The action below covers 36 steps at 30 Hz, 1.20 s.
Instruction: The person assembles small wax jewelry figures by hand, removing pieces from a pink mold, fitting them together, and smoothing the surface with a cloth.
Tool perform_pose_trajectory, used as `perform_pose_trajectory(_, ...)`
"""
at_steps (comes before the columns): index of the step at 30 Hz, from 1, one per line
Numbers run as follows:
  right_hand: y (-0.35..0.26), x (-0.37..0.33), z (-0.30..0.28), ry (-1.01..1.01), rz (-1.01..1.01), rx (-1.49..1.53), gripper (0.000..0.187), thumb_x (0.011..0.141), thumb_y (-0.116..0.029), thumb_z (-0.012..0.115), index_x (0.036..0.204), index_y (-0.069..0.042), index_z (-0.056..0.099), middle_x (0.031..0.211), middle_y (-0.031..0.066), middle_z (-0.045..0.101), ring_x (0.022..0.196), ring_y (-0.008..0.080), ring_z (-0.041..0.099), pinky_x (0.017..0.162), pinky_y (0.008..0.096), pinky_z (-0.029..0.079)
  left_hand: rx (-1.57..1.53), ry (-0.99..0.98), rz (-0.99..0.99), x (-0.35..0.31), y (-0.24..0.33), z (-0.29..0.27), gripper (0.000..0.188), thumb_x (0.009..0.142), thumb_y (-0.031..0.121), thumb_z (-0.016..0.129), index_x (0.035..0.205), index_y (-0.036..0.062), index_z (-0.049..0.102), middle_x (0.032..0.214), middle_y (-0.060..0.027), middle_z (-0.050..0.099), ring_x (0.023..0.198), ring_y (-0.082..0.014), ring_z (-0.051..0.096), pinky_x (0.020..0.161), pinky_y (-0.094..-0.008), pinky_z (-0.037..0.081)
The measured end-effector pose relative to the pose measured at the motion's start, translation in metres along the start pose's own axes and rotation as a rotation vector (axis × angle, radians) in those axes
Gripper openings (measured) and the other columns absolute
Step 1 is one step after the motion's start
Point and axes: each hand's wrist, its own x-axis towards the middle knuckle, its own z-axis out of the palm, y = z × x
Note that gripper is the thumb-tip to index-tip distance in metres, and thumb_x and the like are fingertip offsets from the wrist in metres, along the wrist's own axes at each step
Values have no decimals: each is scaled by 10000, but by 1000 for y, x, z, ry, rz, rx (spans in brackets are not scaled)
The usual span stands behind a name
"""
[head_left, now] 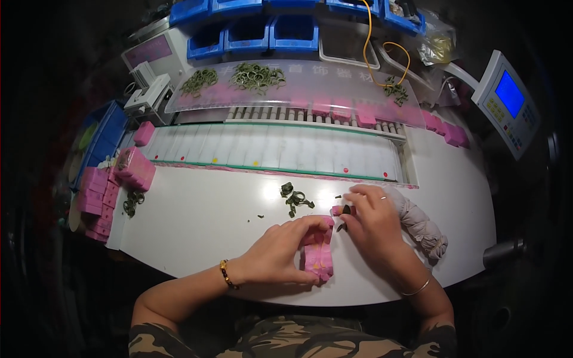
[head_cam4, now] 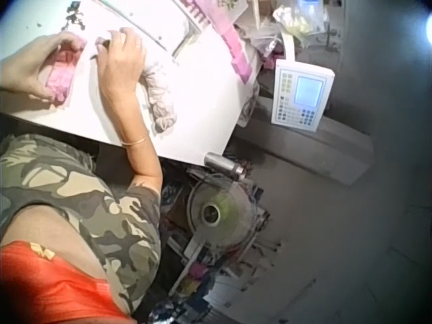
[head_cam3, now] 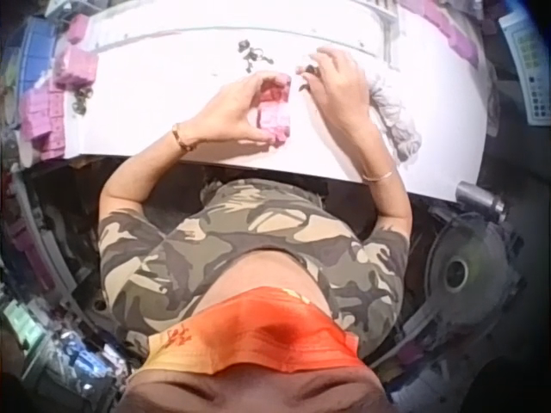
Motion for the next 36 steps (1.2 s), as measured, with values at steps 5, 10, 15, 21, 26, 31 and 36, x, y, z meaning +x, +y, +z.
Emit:
perform_pose_trajectory(5,21,-9,-51,35,96,-90,534,771,-88,778,1273,-49,598,1207,132,606,1134,350,574,972,445,437,-28,-58,-84,-1,3,-13,950,687,303,939,1428,71,393,1290,-143,595,1038,-236,626,942,-356,514)
perform_pose_trajectory(10,43,-34,-71,-249,279,62,702,731,17,760,1394,-85,553,1227,126,606,1101,357,587,950,428,461,-98,-144,-123,6,-4,-17,956,694,318,941,1438,122,373,1248,-47,560,889,-155,503,797,-294,461)
perform_pose_trajectory(15,8,-23,-74,-45,-9,-233,607,730,81,718,1307,-91,641,1237,158,642,1043,319,623,868,419,486,-95,-147,-164,7,-4,-16,971,685,329,945,1440,127,369,1240,-46,549,862,-145,474,772,-292,447)
perform_pose_trajectory(21,-54,-3,-66,254,-315,-306,450,868,-191,699,1317,-219,677,1283,207,660,929,233,637,774,353,479,-100,-156,-257,3,6,-23,965,681,284,937,1439,98,369,1292,-82,559,1044,-191,558,901,-320,478)
perform_pose_trajectory(26,-47,-15,-36,-158,-374,-181,471,854,-211,640,1323,-250,655,1316,118,649,763,177,588,770,302,450,8,-88,-138,6,8,-10,987,641,283,940,1420,25,392,1337,-204,559,1260,-331,569,1035,-412,469)
perform_pose_trajectory(31,-61,-5,-64,101,-332,-147,517,794,-205,683,1309,-254,671,1297,79,667,835,153,619,768,287,430,179,92,-28,-10,7,6,869,708,346,877,1413,81,444,1207,-166,622,1064,-353,618,903,-436,503)
perform_pose_trajectory(36,-64,-42,-45,-172,-404,-322,496,829,-177,648,1313,-280,680,1330,63,653,828,131,596,779,266,415,211,155,84,-12,2,10,750,699,281,862,1339,122,506,1122,-100,615,1056,-292,583,915,-409,448)
